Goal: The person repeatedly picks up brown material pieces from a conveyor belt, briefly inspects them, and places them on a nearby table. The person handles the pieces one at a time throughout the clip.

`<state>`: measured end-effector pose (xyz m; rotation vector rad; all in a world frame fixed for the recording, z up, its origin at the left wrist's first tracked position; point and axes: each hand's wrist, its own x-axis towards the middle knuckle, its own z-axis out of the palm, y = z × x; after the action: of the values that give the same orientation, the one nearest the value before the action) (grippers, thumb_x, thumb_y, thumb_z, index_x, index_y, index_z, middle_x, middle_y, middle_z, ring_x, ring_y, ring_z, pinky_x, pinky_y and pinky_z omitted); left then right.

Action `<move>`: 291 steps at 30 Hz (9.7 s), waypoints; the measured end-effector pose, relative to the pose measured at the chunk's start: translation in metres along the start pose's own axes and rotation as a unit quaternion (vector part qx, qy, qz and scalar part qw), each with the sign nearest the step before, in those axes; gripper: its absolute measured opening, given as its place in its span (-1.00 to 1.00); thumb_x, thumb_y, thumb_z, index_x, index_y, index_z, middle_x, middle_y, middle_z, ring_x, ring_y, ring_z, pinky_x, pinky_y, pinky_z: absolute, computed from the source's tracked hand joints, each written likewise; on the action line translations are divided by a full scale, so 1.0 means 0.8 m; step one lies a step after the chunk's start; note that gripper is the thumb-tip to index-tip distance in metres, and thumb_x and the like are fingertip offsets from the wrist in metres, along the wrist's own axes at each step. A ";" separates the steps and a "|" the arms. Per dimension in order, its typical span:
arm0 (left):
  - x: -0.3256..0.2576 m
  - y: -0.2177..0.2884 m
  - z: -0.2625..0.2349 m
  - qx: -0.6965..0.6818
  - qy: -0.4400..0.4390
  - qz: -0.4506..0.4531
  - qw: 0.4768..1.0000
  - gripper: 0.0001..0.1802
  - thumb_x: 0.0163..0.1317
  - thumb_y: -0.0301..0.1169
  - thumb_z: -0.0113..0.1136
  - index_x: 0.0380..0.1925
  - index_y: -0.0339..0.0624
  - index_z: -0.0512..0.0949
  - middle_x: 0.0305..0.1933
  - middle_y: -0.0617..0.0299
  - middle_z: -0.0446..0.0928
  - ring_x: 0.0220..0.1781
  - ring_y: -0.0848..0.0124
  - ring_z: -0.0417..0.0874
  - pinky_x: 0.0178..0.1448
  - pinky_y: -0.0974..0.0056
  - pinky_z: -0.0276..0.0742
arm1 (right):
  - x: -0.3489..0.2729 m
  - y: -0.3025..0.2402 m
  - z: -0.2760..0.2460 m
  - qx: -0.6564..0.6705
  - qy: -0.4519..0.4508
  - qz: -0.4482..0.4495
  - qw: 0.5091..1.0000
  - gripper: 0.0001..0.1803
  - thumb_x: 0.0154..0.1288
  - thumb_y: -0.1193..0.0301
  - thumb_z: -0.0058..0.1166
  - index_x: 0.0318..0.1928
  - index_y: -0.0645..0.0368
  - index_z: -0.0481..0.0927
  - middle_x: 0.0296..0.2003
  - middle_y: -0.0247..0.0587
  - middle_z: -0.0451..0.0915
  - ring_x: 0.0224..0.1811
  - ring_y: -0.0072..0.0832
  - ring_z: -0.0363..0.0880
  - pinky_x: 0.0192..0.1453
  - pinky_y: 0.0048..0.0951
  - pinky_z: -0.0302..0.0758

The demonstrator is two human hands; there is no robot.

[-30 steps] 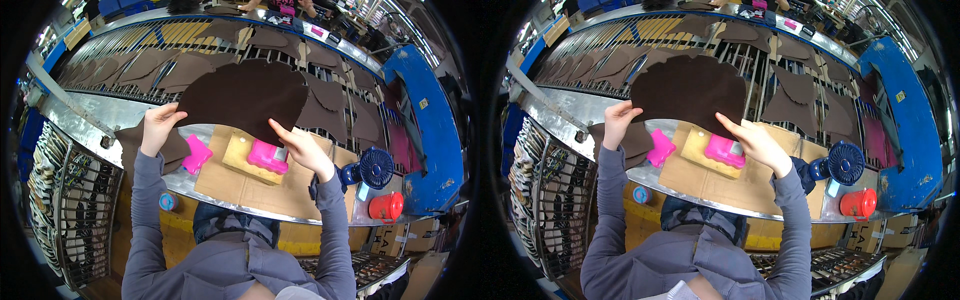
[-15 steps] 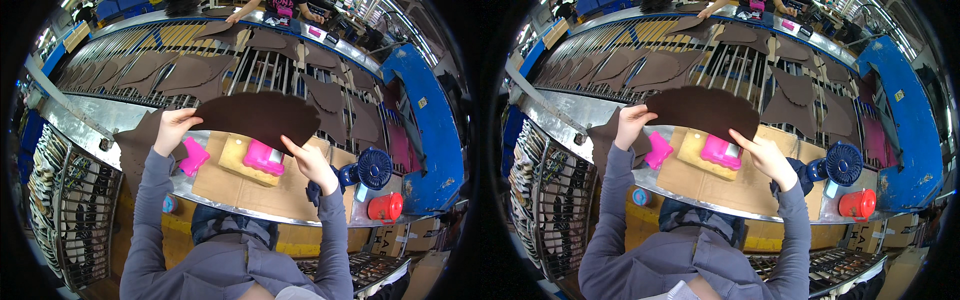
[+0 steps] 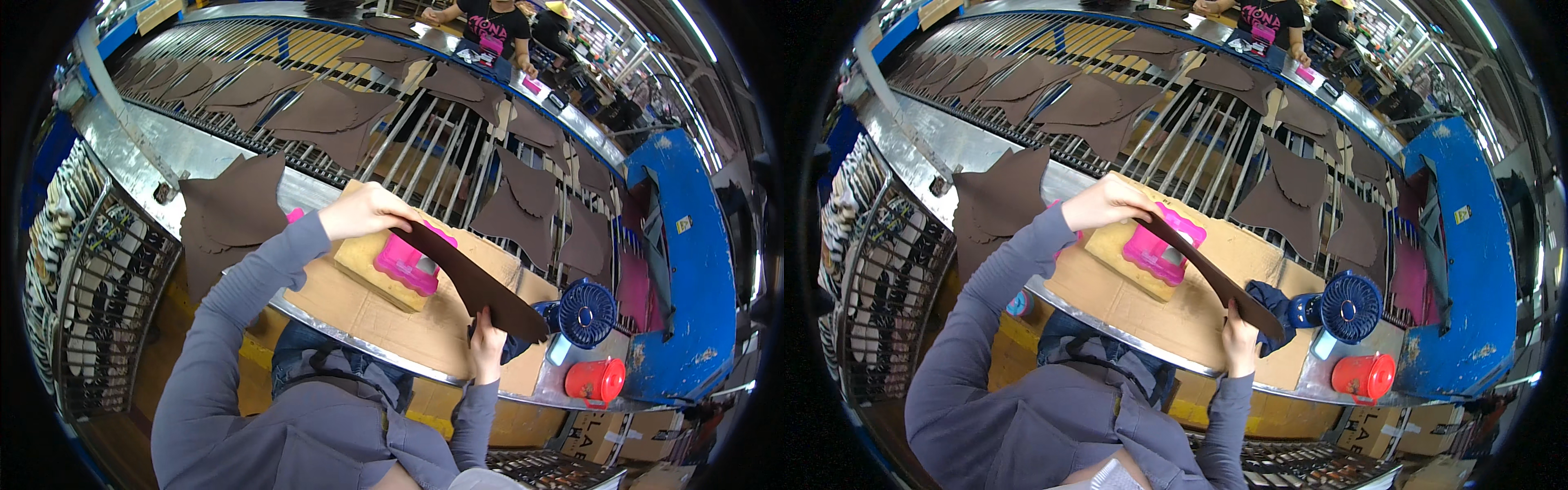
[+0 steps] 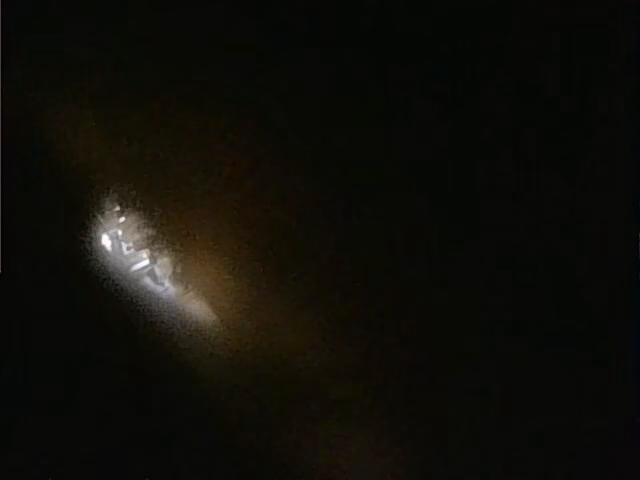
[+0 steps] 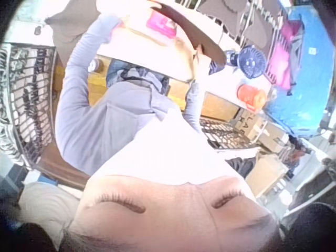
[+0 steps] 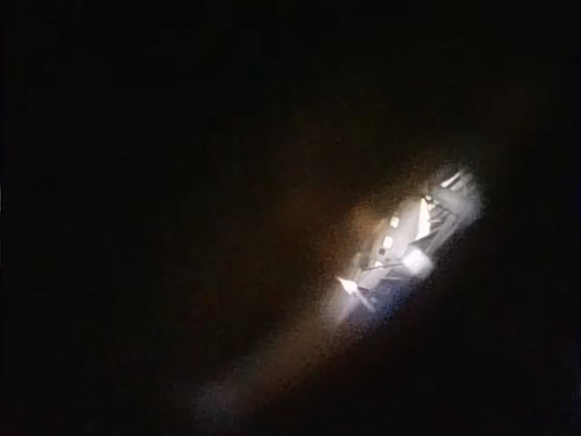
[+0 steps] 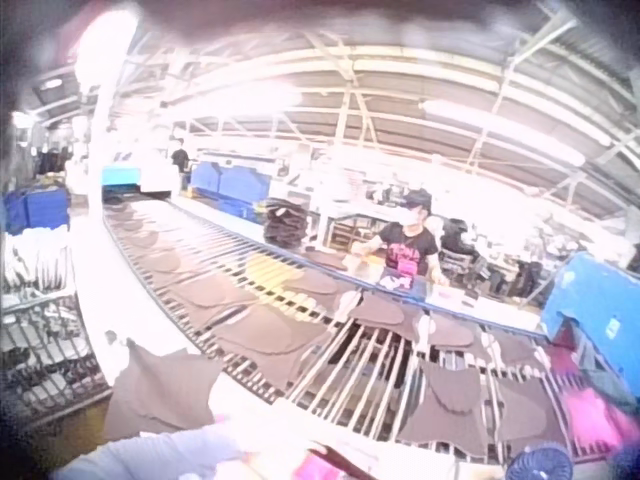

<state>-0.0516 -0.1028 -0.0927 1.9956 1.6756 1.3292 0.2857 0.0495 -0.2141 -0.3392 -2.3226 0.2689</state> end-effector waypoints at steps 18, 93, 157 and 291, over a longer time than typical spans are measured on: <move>0.146 0.075 0.093 -0.055 -0.215 0.109 0.969 -0.78 0.12 -0.38 0.23 -0.22 -0.19 0.62 -0.38 0.02 0.63 -0.32 0.07 0.63 -0.22 0.16 0.50 | 0.025 -0.007 -0.258 -0.056 0.019 0.112 0.992 -0.55 -0.01 0.74 0.18 -0.02 0.25 0.64 -0.13 0.04 0.65 -0.08 -0.22 0.65 0.10 -0.37 0.46; -0.309 -0.093 -0.014 -0.531 0.643 -0.351 0.426 -0.71 0.25 -0.39 0.18 -0.07 -0.23 0.45 -0.04 0.11 0.54 0.00 0.27 0.58 0.16 0.22 0.49 | 0.134 -0.129 -0.075 0.213 -0.072 0.056 0.973 -0.78 0.05 0.78 0.14 -0.25 0.36 0.62 -0.33 -0.05 0.63 -0.30 -0.31 0.60 -0.19 -0.47 0.50; -0.007 0.025 -0.040 0.001 0.072 -0.024 0.997 -0.65 0.08 -0.75 0.01 -0.14 -0.31 0.61 -0.23 0.04 0.65 -0.19 0.26 0.70 -0.09 0.29 0.59 | 0.115 -0.046 -0.020 0.103 -0.069 -0.027 0.992 -0.44 0.06 0.78 0.05 0.10 0.12 0.56 -0.25 0.00 0.61 -0.28 -0.11 0.62 -0.20 -0.30 0.54; -0.113 0.035 -0.091 0.062 0.271 -0.156 0.948 -0.75 0.19 -0.51 0.24 -0.14 -0.41 0.59 -0.37 0.18 0.65 -0.35 0.57 0.57 -0.22 0.41 0.47 | 0.249 -0.096 -0.005 0.247 -0.192 -0.053 0.948 -0.59 0.19 0.71 0.02 0.03 0.12 0.61 -0.16 -0.14 0.64 -0.18 -0.29 0.61 -0.11 -0.42 0.50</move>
<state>-0.0811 -0.2172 -0.0768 1.3972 2.2419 1.7847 0.1411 0.0412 -0.0567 0.1009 -2.5298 0.9102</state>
